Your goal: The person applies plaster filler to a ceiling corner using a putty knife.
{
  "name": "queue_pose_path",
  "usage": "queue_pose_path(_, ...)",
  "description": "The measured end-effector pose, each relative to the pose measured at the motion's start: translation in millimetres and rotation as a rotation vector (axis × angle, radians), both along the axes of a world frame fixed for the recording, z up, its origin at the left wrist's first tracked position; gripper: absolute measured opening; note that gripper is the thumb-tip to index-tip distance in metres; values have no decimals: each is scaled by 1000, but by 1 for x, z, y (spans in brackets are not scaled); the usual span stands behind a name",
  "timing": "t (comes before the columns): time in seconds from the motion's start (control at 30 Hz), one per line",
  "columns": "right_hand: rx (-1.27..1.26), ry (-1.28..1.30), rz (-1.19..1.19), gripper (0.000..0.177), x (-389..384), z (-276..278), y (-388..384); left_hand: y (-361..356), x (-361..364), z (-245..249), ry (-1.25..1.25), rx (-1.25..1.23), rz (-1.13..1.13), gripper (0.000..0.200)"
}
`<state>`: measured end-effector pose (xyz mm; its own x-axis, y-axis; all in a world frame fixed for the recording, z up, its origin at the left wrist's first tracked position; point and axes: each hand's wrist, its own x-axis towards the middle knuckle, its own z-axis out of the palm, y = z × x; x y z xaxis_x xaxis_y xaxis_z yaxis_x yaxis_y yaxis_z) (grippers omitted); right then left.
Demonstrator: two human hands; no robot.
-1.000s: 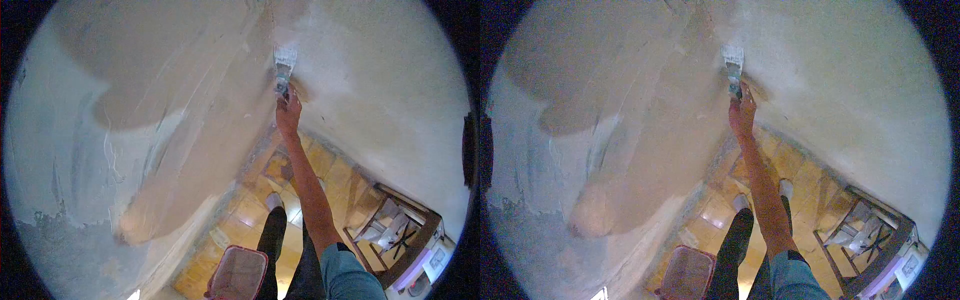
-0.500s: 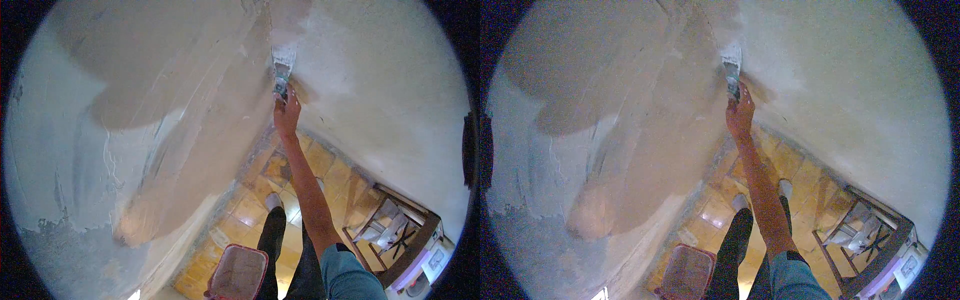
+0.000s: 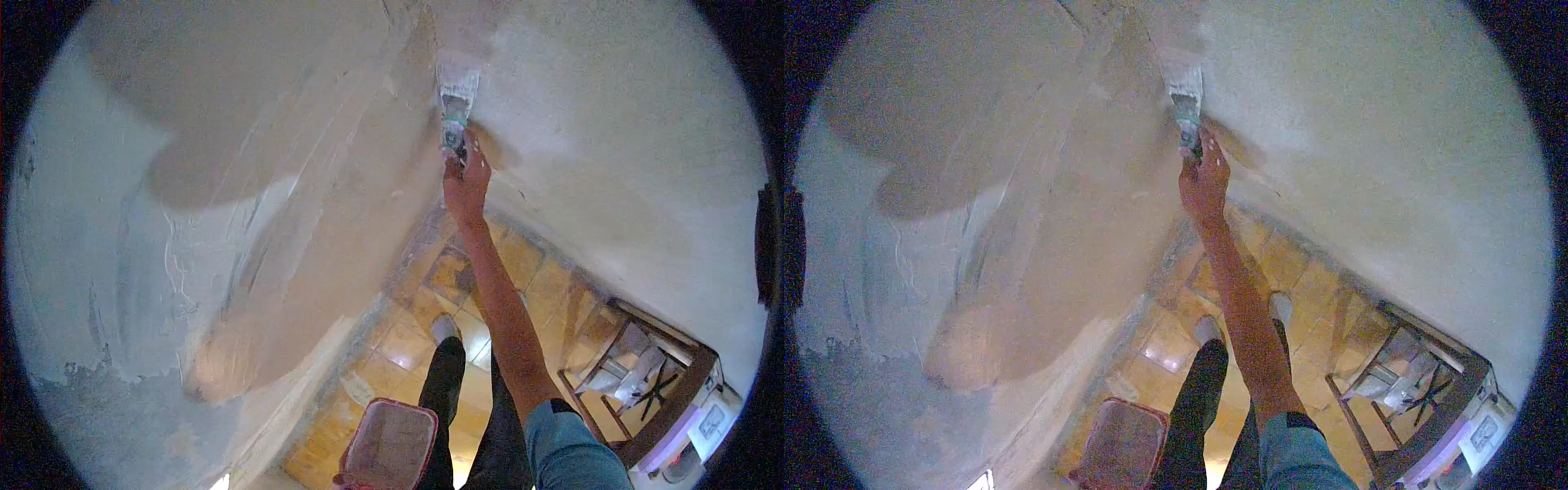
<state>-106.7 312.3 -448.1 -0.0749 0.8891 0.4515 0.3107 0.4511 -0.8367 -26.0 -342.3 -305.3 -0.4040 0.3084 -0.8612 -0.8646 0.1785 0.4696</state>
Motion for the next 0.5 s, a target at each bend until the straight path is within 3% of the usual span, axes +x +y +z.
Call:
queue_pose_path(0.17,-243,-47,53,37,13,-51,-23,-12,1,1,-19,-66,3,86)
queue_pose_path(0.27,-177,-66,78,43,27,-50,-38,-13,2,1,-15,42,47,86)
queue_pose_path(0.37,-138,62,101,45,22,6,-26,-15,-1,2,-27,22,26,84)
queue_pose_path(0.47,272,-124,-67,38,10,34,3,21,4,11,19,176,43,83)
queue_pose_path(0.5,194,-114,-48,38,8,28,6,13,6,9,10,179,60,82)
